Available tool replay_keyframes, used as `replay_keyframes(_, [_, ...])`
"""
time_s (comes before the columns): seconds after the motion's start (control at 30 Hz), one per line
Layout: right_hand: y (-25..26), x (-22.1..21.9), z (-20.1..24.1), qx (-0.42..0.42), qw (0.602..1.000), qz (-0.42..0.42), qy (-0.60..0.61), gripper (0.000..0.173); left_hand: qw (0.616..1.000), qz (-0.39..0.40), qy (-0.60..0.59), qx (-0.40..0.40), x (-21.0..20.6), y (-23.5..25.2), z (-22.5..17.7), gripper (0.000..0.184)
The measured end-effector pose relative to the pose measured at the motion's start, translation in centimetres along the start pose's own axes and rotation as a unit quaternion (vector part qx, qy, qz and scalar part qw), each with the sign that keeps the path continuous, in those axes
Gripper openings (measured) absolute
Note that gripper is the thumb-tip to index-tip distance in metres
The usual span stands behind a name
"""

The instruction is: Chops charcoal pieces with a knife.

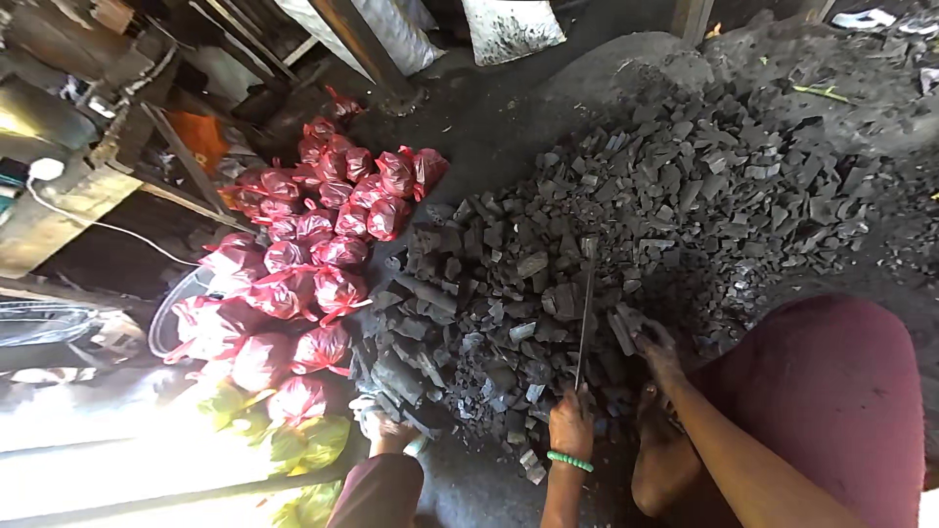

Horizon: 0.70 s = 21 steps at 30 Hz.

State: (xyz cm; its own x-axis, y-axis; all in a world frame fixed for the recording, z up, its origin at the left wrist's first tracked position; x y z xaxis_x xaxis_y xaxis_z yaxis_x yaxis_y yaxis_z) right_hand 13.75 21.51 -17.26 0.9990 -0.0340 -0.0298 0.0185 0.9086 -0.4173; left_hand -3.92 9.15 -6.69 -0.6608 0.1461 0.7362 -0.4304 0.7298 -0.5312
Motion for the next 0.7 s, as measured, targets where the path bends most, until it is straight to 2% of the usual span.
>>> replay_keyframes(0.13, [0.7, 1.4, 1.4, 0.040, 0.981, -0.003, -0.191, 0.039, 0.996, 0.074, 0.052, -0.003, -3.5, 0.1, -0.6, 0.047])
replay_keyframes(0.23, [1.0, 1.5, 1.3, 0.044, 0.952, -0.002, -0.304, 0.041, 0.992, 0.087, 0.080, -0.038, -3.4, 0.6, -2.9, 0.046])
replay_keyframes(0.27, [1.1, 1.5, 1.1, 0.045, 0.946, -0.006, -0.321, 0.042, 0.994, 0.063, 0.066, -0.065, -2.4, 0.6, -4.4, 0.044])
replay_keyframes(0.33, [1.0, 1.7, 1.0, 0.038, 0.944, -0.020, -0.327, 0.042, 0.985, -0.054, -0.001, -0.166, 1.2, -0.4, -8.3, 0.036])
replay_keyframes(0.37, [0.9, 1.7, 0.8, 0.028, 0.947, -0.025, -0.320, 0.043, 0.961, -0.132, -0.048, -0.238, 3.4, -1.5, -10.3, 0.032])
replay_keyframes(0.43, [0.9, 1.9, 0.7, 0.015, 0.946, -0.033, -0.322, 0.042, 0.884, -0.247, -0.152, -0.367, 7.6, -4.0, -13.4, 0.031])
replay_keyframes(0.5, [0.8, 2.0, 0.9, 0.016, 0.944, -0.039, -0.326, 0.039, 0.820, -0.273, -0.233, -0.446, 10.2, -5.8, -15.5, 0.041])
replay_keyframes(0.57, [0.9, 2.1, 0.9, 0.016, 0.947, -0.044, -0.319, 0.036, 0.790, -0.273, -0.254, -0.487, 10.7, -6.7, -16.4, 0.044])
replay_keyframes(0.63, [0.8, 2.4, 1.0, 0.012, 0.951, -0.050, -0.306, 0.037, 0.816, -0.264, -0.195, -0.476, 8.0, -5.8, -15.3, 0.037])
replay_keyframes(0.7, [0.8, 2.6, 1.1, 0.017, 0.953, -0.059, -0.298, 0.038, 0.901, -0.186, -0.073, -0.385, 2.5, -2.7, -12.3, 0.027])
Point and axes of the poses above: each hand's wrist, its own y-axis towards the middle knuckle, its own x-axis out of the back of the hand, z = x × y, the point moved 10 cm from there along y, towards the middle knuckle, and after that the axes turned 3 degrees about x, right-handed, at the moved point
